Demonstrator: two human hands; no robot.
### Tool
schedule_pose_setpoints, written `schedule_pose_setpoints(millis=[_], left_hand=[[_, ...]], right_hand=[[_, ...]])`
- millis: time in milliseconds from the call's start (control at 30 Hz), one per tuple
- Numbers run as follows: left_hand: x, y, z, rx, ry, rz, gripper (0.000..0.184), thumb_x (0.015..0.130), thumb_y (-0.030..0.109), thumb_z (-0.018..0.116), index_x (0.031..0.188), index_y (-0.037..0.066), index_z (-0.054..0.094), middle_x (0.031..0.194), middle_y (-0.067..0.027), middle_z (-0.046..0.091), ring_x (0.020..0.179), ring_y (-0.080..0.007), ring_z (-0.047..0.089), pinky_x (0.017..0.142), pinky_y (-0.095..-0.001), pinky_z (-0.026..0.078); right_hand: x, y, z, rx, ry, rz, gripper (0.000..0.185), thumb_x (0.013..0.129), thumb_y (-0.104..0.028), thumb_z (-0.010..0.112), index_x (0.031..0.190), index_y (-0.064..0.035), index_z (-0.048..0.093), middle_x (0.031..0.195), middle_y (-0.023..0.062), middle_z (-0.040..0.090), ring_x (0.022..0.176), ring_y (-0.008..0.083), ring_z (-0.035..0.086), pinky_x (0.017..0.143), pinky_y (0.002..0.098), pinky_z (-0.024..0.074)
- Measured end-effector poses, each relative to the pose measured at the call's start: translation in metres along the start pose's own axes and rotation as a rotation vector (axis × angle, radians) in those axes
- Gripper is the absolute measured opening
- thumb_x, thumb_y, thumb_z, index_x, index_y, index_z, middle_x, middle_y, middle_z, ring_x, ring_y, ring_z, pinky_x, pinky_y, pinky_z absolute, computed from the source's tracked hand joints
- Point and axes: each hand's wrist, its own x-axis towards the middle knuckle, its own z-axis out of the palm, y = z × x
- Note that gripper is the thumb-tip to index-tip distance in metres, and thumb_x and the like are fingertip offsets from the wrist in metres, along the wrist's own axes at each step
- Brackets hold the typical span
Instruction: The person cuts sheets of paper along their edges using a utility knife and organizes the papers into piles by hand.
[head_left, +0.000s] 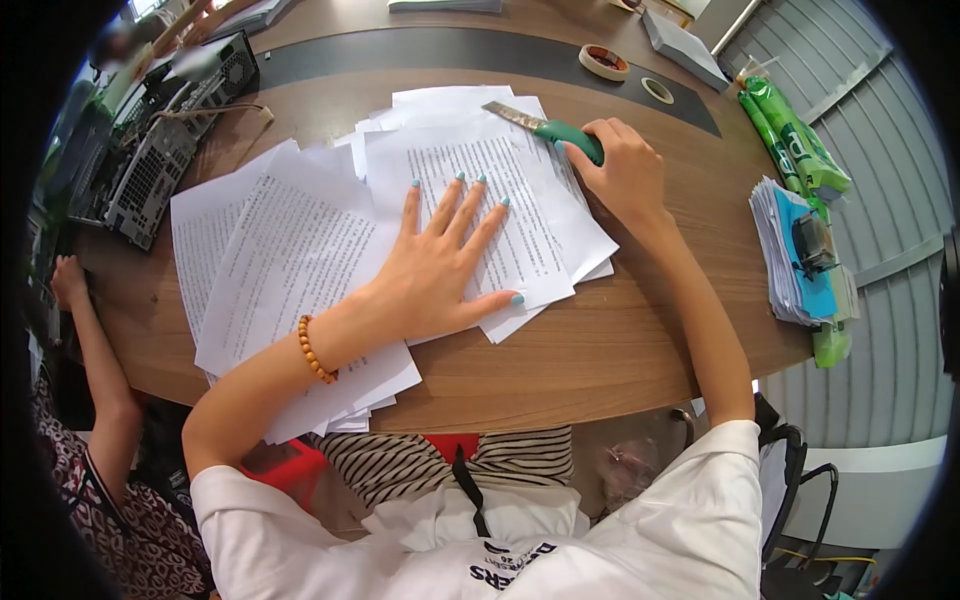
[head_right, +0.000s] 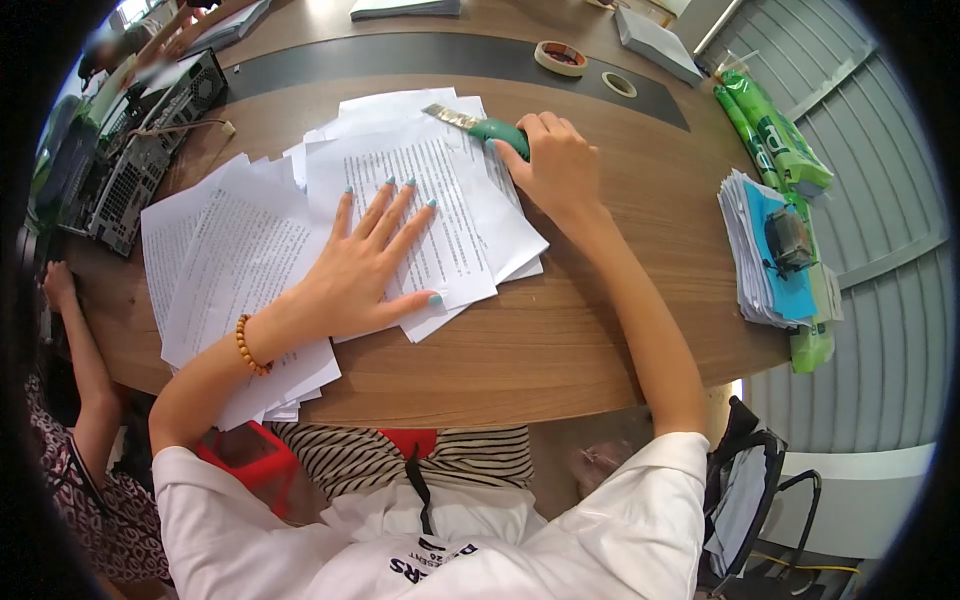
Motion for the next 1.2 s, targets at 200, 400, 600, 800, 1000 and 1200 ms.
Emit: schedule_pose_setpoints(millis=[200, 400, 600, 800, 1000, 1200], left_hand=[[0.000, -0.001, 0.000, -0.002, 0.001, 0.004, 0.080, 0.085, 0.060, 0.040, 0.141, 0.004, 0.026, 0.144, -0.0242, 0.024, 0.134, -0.0398, 0.020, 0.105, -0.0602, 0.011], [0.004, 0.000, -0.007, -0.116, 0.152, 0.059, 0.070, 0.087, 0.050, 0.049, 0.139, 0.006, 0.030, 0.136, -0.0229, 0.036, 0.125, -0.0368, 0.038, 0.104, -0.0580, 0.022], [-0.004, -0.020, -0.070, -0.178, 0.357, -0.138, 0.044, 0.078, 0.028, 0.068, 0.113, 0.005, 0.054, 0.103, -0.0105, 0.060, 0.086, -0.0258, 0.059, 0.077, -0.0378, 0.046], [-0.097, -0.069, -0.114, 0.218, 0.183, -0.490, 0.041, 0.070, 0.025, 0.075, 0.095, 0.002, 0.052, 0.087, -0.0107, 0.056, 0.074, -0.0236, 0.058, 0.069, -0.0355, 0.046], [-0.160, -0.077, -0.106, -0.087, -0.019, -0.815, 0.050, 0.065, 0.023, 0.079, 0.101, 0.001, 0.051, 0.085, -0.0098, 0.060, 0.066, -0.0190, 0.057, 0.063, -0.0316, 0.046], [-0.165, -0.091, -0.143, -0.047, 0.200, -0.834, 0.023, 0.077, 0.019, 0.069, 0.082, 0.001, 0.056, 0.070, -0.0120, 0.059, 0.062, -0.0219, 0.057, 0.055, -0.0322, 0.041]], right_hand=[[0.007, 0.024, 0.030, -0.029, 0.214, 0.074, 0.026, 0.078, -0.031, 0.067, 0.087, -0.0073, 0.063, 0.084, 0.0064, 0.062, 0.078, 0.0235, 0.062, 0.062, 0.0376, 0.0510], [-0.003, 0.027, 0.030, -0.047, 0.186, 0.071, 0.026, 0.079, -0.033, 0.066, 0.090, -0.0097, 0.062, 0.088, 0.0047, 0.062, 0.081, 0.0214, 0.062, 0.062, 0.0367, 0.0514], [-0.005, 0.026, 0.028, 0.010, 0.189, 0.127, 0.025, 0.080, -0.032, 0.065, 0.089, -0.0089, 0.062, 0.088, 0.0043, 0.062, 0.081, 0.0213, 0.062, 0.063, 0.0349, 0.0516], [-0.004, 0.020, 0.026, -0.010, 0.134, 0.143, 0.027, 0.079, -0.032, 0.066, 0.091, -0.0088, 0.060, 0.085, 0.0040, 0.059, 0.081, 0.0210, 0.061, 0.063, 0.0348, 0.0516], [-0.006, 0.022, 0.031, -0.014, 0.168, 0.067, 0.027, 0.078, -0.031, 0.067, 0.091, -0.0088, 0.060, 0.086, 0.0040, 0.058, 0.081, 0.0211, 0.061, 0.063, 0.0350, 0.0521], [-0.006, 0.020, 0.027, -0.002, 0.140, 0.125, 0.027, 0.077, -0.030, 0.067, 0.090, -0.0078, 0.060, 0.085, 0.0043, 0.058, 0.082, 0.0210, 0.060, 0.063, 0.0357, 0.0515]])
